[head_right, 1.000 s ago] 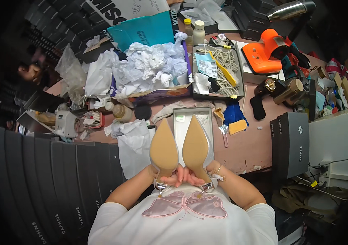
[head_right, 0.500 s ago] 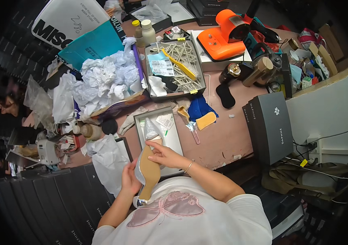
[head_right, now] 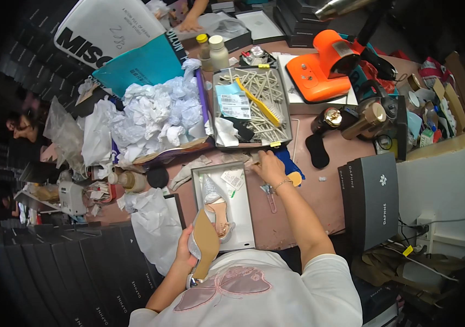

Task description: Inspecting, cleaning, and packaging high-heeled shoes into branded boxes.

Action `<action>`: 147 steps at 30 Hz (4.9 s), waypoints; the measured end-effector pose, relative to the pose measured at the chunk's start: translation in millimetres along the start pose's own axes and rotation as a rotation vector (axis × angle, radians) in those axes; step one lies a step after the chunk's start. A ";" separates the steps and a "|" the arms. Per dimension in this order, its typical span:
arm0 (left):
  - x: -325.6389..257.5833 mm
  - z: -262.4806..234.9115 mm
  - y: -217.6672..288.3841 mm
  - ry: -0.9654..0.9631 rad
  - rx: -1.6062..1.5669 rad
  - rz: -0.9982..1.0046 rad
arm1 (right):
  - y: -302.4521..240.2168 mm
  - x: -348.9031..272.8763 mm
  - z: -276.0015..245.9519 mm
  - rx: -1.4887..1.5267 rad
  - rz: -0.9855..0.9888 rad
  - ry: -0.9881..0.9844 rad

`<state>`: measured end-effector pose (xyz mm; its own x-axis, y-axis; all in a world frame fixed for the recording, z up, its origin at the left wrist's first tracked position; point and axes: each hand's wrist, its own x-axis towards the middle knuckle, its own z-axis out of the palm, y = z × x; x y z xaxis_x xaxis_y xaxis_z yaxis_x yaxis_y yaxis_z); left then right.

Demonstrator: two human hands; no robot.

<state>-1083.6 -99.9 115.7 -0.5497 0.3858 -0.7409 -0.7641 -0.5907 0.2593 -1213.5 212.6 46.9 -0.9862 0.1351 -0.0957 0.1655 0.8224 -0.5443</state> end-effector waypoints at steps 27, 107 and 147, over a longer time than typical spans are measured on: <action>-59.8 -27.2 -2.0 -0.002 -0.074 0.226 | 6.0 -19.6 -6.2 0.050 0.068 0.054; -52.6 -13.7 18.1 -0.145 -0.120 0.147 | 3.4 -22.2 20.8 0.809 0.242 -0.204; -80.0 -94.1 16.4 -0.177 -0.461 0.327 | -342.1 -17.1 71.1 0.566 -0.879 -0.317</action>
<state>-1020.4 -207.1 121.0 -0.8102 0.2206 -0.5431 -0.3414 -0.9307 0.1314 -1252.9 -110.4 175.4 -0.7280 -0.5907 0.3480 -0.5380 0.1777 -0.8240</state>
